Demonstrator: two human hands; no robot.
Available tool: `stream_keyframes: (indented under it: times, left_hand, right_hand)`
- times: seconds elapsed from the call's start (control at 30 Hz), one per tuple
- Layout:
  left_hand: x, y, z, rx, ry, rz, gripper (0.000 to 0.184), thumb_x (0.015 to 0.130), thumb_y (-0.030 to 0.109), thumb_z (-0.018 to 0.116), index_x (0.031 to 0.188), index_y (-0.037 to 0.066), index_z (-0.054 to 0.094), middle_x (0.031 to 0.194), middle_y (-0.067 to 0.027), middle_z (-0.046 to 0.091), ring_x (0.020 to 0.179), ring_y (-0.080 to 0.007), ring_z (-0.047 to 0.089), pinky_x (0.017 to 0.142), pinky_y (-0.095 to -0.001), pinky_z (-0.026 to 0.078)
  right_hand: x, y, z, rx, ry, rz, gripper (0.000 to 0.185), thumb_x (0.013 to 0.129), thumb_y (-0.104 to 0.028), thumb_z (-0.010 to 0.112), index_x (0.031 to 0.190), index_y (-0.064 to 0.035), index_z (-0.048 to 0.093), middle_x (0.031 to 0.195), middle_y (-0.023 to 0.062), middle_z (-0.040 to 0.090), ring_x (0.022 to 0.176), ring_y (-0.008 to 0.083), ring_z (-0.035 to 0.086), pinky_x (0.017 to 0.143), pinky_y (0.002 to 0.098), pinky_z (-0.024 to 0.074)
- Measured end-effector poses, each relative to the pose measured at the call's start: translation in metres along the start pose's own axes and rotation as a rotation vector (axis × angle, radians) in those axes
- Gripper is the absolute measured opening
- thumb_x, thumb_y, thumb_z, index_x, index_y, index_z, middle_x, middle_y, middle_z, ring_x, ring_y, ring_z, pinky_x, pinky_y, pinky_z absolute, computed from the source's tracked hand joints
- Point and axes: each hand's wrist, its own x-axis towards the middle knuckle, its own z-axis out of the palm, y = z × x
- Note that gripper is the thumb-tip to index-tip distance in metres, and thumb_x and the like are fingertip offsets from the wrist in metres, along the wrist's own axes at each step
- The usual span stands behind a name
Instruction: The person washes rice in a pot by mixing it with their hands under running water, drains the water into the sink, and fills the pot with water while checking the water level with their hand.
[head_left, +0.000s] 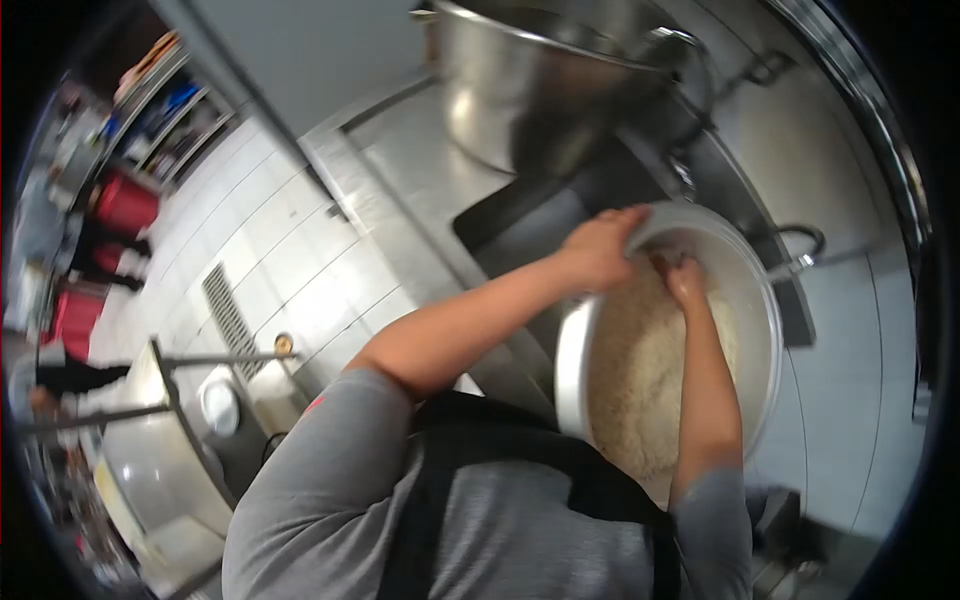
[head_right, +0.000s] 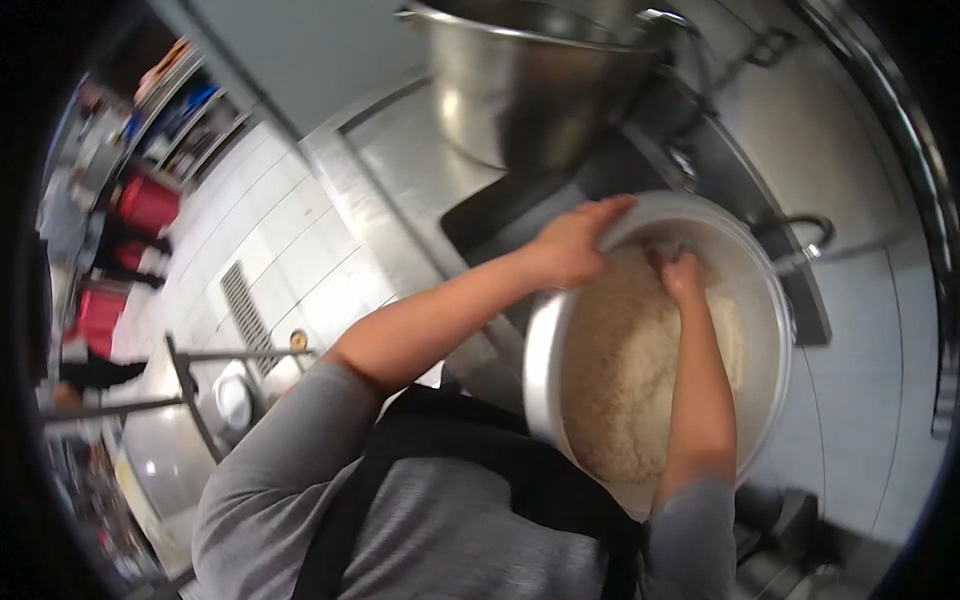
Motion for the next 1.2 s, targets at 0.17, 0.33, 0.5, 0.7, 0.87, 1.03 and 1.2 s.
stream_keyframes:
  times: [0.17, 0.33, 0.5, 0.7, 0.87, 1.03, 1.2]
  left_hand:
    - [-0.003, 0.012, -0.006, -0.002, -0.022, -0.072, 0.074, 0.064, 0.014, 0.063, 0.133, 0.011, 0.036, 0.118, -0.0191, 0.051, 0.11, -0.0349, 0.05, 0.093, -0.0382, 0.042]
    - [-0.003, 0.007, -0.002, -0.009, -0.007, -0.058, 0.074, 0.065, 0.011, 0.061, 0.134, 0.011, 0.036, 0.117, -0.0187, 0.05, 0.108, -0.0344, 0.051, 0.092, -0.038, 0.043]
    - [-0.008, 0.015, -0.008, 0.015, -0.056, -0.101, 0.075, 0.065, 0.01, 0.06, 0.135, 0.009, 0.033, 0.12, -0.0191, 0.049, 0.11, -0.0338, 0.05, 0.092, -0.0377, 0.043]
    - [-0.01, 0.019, -0.015, -0.145, -0.063, -0.247, 0.073, 0.066, 0.014, 0.062, 0.132, 0.001, 0.033, 0.119, -0.0232, 0.052, 0.109, -0.035, 0.052, 0.091, -0.0382, 0.042]
    - [-0.009, 0.007, -0.004, -0.102, 0.01, -0.162, 0.072, 0.066, 0.015, 0.063, 0.131, 0.002, 0.034, 0.115, -0.0228, 0.055, 0.107, -0.0355, 0.053, 0.091, -0.0382, 0.042]
    - [-0.011, 0.004, -0.004, -0.12, 0.051, -0.157, 0.072, 0.066, 0.016, 0.063, 0.131, 0.003, 0.035, 0.119, -0.021, 0.052, 0.11, -0.0349, 0.051, 0.093, -0.0377, 0.041]
    - [-0.009, -0.008, 0.008, -0.078, 0.09, -0.08, 0.074, 0.065, 0.017, 0.065, 0.132, 0.004, 0.037, 0.126, -0.0191, 0.049, 0.117, -0.0319, 0.047, 0.098, -0.0354, 0.039]
  right_hand:
    - [-0.031, -0.013, 0.053, -0.26, -0.234, -0.445, 0.072, 0.065, -0.039, 0.072, 0.12, 0.0017, 0.05, 0.114, 0.0238, 0.055, 0.109, 0.0364, 0.051, 0.094, 0.0373, 0.0397]
    - [-0.177, -0.041, 0.004, -0.482, -0.291, -0.75, 0.079, 0.056, -0.053, 0.075, 0.119, -0.0091, 0.055, 0.138, 0.0141, 0.033, 0.132, 0.037, 0.021, 0.106, 0.0574, 0.0118]
    - [-0.174, 0.012, -0.016, -0.574, -0.35, -0.61, 0.08, 0.045, -0.029, 0.084, 0.118, -0.0124, 0.055, 0.142, 0.0129, 0.027, 0.131, 0.0375, 0.02, 0.102, 0.0608, 0.0212]
    - [-0.106, -0.001, -0.04, -0.517, -0.507, -0.421, 0.056, 0.052, -0.022, 0.08, 0.104, -0.0098, 0.063, 0.124, 0.0174, 0.047, 0.119, 0.0349, 0.04, 0.096, 0.0468, 0.0378]
    - [-0.055, -0.05, -0.022, -0.421, -0.254, -0.603, 0.033, 0.069, -0.021, 0.067, 0.098, -0.0062, 0.064, 0.096, 0.0214, 0.061, 0.09, 0.0379, 0.057, 0.083, 0.0397, 0.0458]
    - [0.012, 0.022, -0.04, -0.638, -0.16, -0.357, 0.031, 0.076, -0.021, 0.061, 0.102, -0.005, 0.062, 0.1, 0.0218, 0.06, 0.096, 0.0397, 0.056, 0.085, 0.0435, 0.0441]
    - [-0.08, 0.155, -0.069, -0.28, -0.09, 0.152, 0.044, 0.089, -0.033, 0.044, 0.124, -0.0065, 0.048, 0.125, 0.0244, 0.047, 0.117, 0.038, 0.045, 0.098, 0.0403, 0.0361]
